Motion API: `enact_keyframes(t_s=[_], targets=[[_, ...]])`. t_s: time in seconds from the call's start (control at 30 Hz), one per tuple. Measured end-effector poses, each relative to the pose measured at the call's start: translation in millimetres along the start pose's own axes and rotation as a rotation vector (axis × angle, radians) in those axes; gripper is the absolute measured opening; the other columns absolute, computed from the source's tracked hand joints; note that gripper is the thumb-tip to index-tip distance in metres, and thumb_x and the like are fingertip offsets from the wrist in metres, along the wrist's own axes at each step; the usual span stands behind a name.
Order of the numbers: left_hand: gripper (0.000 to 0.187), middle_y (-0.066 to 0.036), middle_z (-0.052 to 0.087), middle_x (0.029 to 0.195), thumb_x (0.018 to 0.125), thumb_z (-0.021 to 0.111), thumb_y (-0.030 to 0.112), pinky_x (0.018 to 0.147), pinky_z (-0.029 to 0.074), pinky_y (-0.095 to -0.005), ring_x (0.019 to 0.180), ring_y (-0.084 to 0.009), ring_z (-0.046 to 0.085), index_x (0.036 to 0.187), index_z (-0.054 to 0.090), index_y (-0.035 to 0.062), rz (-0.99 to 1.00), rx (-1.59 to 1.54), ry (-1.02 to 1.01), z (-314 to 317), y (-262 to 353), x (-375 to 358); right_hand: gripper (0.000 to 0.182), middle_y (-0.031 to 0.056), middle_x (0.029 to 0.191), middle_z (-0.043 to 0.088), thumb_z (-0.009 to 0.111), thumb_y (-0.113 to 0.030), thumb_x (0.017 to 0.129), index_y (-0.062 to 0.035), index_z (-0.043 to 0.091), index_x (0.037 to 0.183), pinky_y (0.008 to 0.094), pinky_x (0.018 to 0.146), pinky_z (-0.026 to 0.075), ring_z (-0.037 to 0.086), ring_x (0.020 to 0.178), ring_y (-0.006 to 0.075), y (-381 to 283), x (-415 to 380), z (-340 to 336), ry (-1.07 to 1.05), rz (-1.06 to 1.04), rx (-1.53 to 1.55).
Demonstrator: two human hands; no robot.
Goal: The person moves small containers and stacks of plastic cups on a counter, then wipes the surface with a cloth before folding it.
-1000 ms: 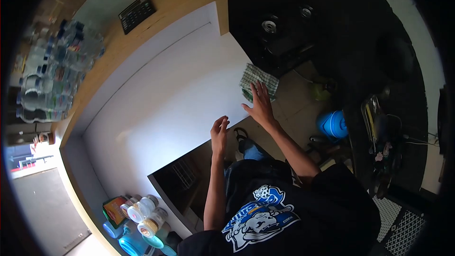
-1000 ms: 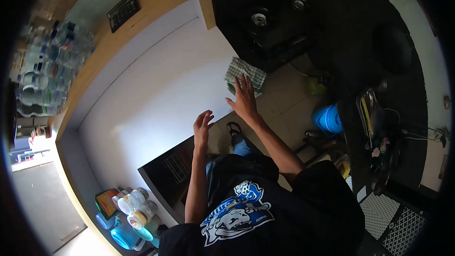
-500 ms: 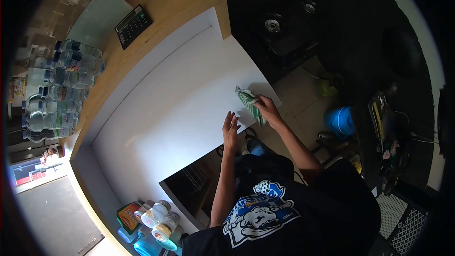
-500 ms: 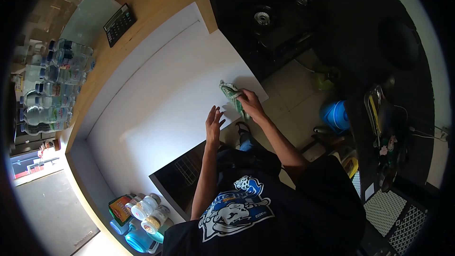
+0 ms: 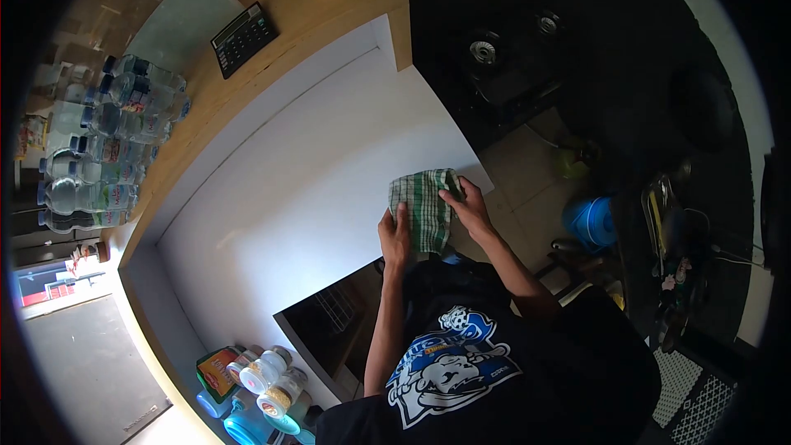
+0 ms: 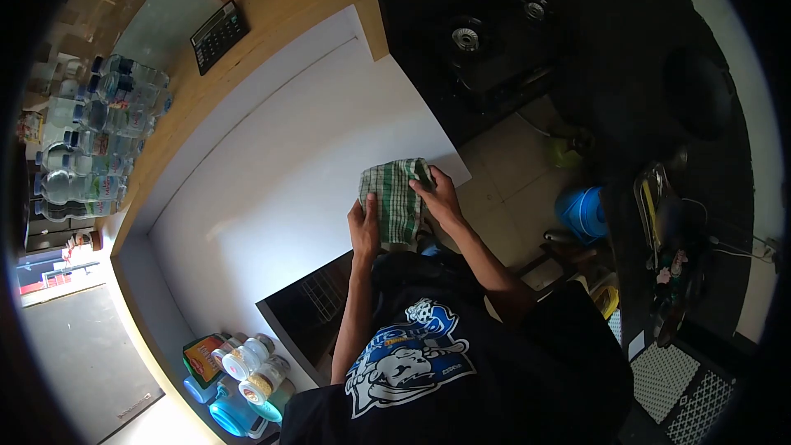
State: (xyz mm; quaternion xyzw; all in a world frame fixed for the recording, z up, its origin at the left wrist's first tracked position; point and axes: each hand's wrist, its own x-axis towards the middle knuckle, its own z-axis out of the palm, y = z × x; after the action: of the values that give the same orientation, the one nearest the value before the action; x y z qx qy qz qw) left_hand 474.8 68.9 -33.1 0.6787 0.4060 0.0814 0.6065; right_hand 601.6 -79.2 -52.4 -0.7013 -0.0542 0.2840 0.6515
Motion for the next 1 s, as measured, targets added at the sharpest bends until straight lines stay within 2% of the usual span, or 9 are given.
enact_keyframes(t_s=[0.1,0.17,0.23,0.33,0.37,0.5,0.7,0.83,1.0], targets=[[0.037,-0.012,0.073,0.094,0.102,0.068,0.029,0.077,0.055,-0.0338,0.085,-0.0188,0.069,0.116,0.068,-0.0052,0.052,0.215,0.133,3.5,-27.2,17.2,0.039,0.0128,0.109,0.071,0.076,-0.014,0.094,0.0013,0.063,0.127,0.0360,0.095,0.053,0.068,0.103,0.0268,31.6,23.6,1.2,0.115,-0.129,-0.251],[0.039,-0.016,0.074,0.099,0.100,0.070,0.028,0.080,0.057,-0.0346,0.089,-0.0240,0.072,0.120,0.069,-0.0061,0.313,0.268,0.313,11.1,-59.2,24.4,0.043,0.0169,0.121,0.068,0.076,-0.011,0.092,0.0021,0.061,0.130,0.0397,0.102,0.051,0.065,0.115,0.0314,33.6,28.2,2.5,0.196,-0.312,-0.512],[0.038,-0.018,0.072,0.111,0.100,0.069,0.025,0.082,0.058,-0.0354,0.096,-0.0265,0.073,0.122,0.069,-0.0057,0.269,0.269,0.207,3.4,-66.4,21.7,0.048,0.0197,0.136,0.063,0.074,-0.007,0.091,0.0019,0.058,0.135,0.0429,0.109,0.048,0.059,0.130,0.0344,16.7,19.4,10.9,0.260,-0.565,-0.802],[0.035,-0.018,0.071,0.119,0.101,0.068,0.020,0.084,0.058,-0.0362,0.099,-0.0286,0.073,0.126,0.070,-0.0040,0.200,0.232,0.061,-10.3,-60.1,12.6,0.055,0.0202,0.147,0.055,0.072,-0.006,0.090,0.0000,0.055,0.142,0.0471,0.115,0.044,0.049,0.140,0.0389,28.4,20.2,35.3,0.050,-0.647,-0.829],[0.034,-0.017,0.071,0.119,0.101,0.067,0.019,0.085,0.058,-0.0364,0.099,-0.0290,0.073,0.127,0.070,-0.0032,0.177,0.212,0.015,-14.6,-53.7,8.3,0.063,0.0277,0.155,0.045,0.070,-0.018,0.094,0.0031,0.046,0.149,0.0525,0.121,0.035,0.040,0.146,0.0435,36.4,21.3,45.5,-0.099,-0.624,-0.834],[0.030,-0.015,0.069,0.121,0.104,0.064,0.017,0.086,0.056,-0.0347,0.105,-0.0240,0.070,0.127,0.071,0.0004,0.173,0.147,0.045,-33.1,-55.5,-6.4,0.086,0.0290,0.167,0.022,0.062,-0.048,0.099,0.0025,0.030,0.161,0.0573,0.128,0.016,0.019,0.157,0.0429,44.0,21.4,79.1,-0.226,-0.705,-1.206],[0.026,-0.011,0.072,0.112,0.106,0.062,0.017,0.085,0.053,-0.0307,0.099,-0.0174,0.067,0.121,0.071,-0.0016,0.125,0.139,0.276,-94.5,-120.0,-47.7,0.088,0.0213,0.170,0.022,0.064,-0.053,0.097,-0.0073,0.030,0.164,0.0547,0.129,0.017,0.019,0.158,0.0399,37.9,38.5,45.8,-0.263,-0.685,-1.249],[0.024,-0.008,0.073,0.105,0.107,0.060,0.015,0.085,0.053,-0.0294,0.094,-0.0121,0.065,0.118,0.071,-0.0030,-0.145,-0.062,0.383,-120.3,-187.6,-135.4,0.083,0.0204,0.171,0.020,0.061,-0.053,0.099,-0.0118,0.030,0.164,0.0565,0.128,0.019,0.016,0.158,0.0432,33.2,66.6,-8.4,-0.131,-0.652,-1.317],[0.027,-0.009,0.075,0.098,0.105,0.065,0.022,0.082,0.055,-0.0303,0.088,-0.0135,0.068,0.117,0.074,-0.0002,-0.523,0.151,0.437,-110.5,-281.4,-253.5,0.082,0.0224,0.171,0.020,0.059,-0.053,0.100,-0.0110,0.031,0.164,0.0573,0.129,0.016,0.015,0.158,0.0453,23.7,124.2,0.1,-0.006,-0.676,-1.325]])
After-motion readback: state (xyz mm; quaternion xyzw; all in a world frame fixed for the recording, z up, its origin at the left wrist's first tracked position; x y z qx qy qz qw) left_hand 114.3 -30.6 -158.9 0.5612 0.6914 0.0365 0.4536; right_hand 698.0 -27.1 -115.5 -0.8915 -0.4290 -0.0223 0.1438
